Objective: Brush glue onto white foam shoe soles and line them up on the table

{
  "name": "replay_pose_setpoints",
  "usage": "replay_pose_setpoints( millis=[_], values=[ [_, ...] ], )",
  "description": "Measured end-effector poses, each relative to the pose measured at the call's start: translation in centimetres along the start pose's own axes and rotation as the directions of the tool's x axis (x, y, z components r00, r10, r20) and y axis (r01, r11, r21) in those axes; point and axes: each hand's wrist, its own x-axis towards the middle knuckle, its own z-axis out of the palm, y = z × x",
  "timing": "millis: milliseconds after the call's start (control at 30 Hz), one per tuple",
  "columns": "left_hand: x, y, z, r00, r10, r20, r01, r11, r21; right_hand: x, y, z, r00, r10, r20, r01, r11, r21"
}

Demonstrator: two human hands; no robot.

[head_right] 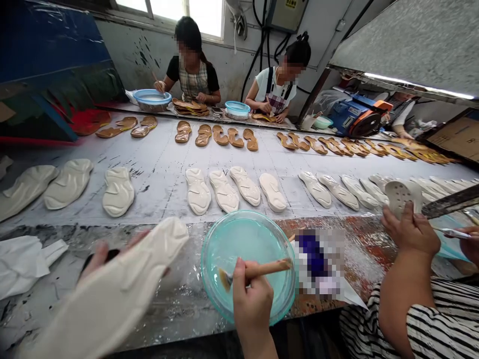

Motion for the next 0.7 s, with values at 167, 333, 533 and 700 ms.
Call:
replay_pose_setpoints(
  millis=[167, 333, 533, 700],
  values=[
    [2.2, 0.6, -2.4, 0.961, 0.207, -0.181, -0.192, 0.976, 0.1, -0.7, 0.8, 0.4, 0.981, -0.001, 0.196, 0.019, 0.996, -0.088],
    [2.7, 0.2, -2.4, 0.912, 0.313, -0.265, -0.271, 0.945, 0.183, -1.3, 0.3, -1.3, 0.97, 0.117, 0.212, -0.11, 0.993, -0.043],
    [2.4, -1.1, 1.7, 0.857, 0.366, -0.362, -0.261, 0.915, 0.306, -2.1, -1.1, -1.2, 0.936, 0.016, 0.352, -0.207, 0.834, 0.512],
    [2.5, -3.0, 5.3, 0.862, 0.329, -0.386, -0.227, 0.931, 0.285, -5.4, -6.8, 2.6, 0.821, -0.52, -0.235, 0.557, 0.641, 0.529]
  ],
)
